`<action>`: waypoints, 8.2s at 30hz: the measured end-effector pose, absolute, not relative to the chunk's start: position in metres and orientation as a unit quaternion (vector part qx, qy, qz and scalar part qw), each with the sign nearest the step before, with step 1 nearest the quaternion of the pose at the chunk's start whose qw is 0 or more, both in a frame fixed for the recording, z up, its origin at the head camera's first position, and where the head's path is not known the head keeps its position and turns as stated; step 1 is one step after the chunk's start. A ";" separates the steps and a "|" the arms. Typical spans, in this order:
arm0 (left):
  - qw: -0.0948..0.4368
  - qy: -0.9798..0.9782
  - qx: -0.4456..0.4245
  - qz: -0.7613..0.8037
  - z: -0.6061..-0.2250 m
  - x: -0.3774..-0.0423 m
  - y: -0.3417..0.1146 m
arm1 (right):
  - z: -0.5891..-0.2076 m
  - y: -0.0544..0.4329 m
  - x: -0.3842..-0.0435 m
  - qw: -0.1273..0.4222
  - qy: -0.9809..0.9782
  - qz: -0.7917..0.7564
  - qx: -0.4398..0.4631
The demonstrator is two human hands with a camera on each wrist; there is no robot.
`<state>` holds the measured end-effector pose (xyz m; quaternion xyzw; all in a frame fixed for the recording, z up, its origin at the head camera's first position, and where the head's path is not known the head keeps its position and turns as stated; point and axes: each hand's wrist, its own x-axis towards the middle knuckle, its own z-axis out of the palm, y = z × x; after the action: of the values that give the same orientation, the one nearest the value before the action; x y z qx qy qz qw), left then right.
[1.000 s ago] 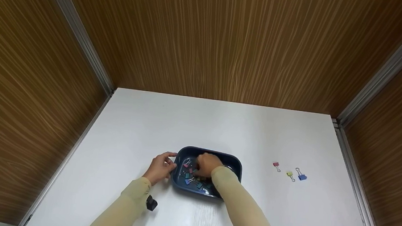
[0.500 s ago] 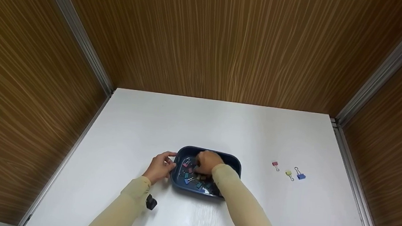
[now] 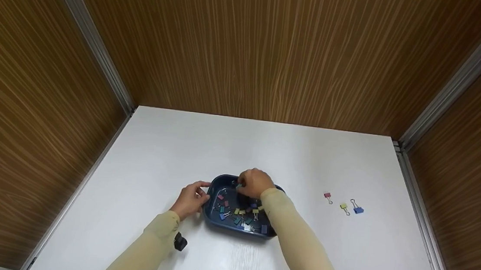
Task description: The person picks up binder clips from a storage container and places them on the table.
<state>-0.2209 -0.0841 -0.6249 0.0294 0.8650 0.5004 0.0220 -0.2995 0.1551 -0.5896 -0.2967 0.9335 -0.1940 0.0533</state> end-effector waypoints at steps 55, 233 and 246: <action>0.014 0.870 0.029 0.491 -0.625 -0.219 -0.089 | -0.631 0.398 -0.262 0.034 0.963 -0.258 0.064; 0.019 0.866 0.024 0.500 -0.628 -0.219 -0.093 | -0.600 0.387 -0.268 0.109 0.948 -0.297 -0.032; 0.020 0.865 0.019 0.501 -0.628 -0.216 -0.094 | -0.630 0.425 -0.237 0.130 0.949 -0.286 0.019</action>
<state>-0.2163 -0.0944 -0.6276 0.0195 0.8649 0.5013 0.0198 -0.2368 0.4254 -0.6296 0.0187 0.9493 -0.2856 0.1301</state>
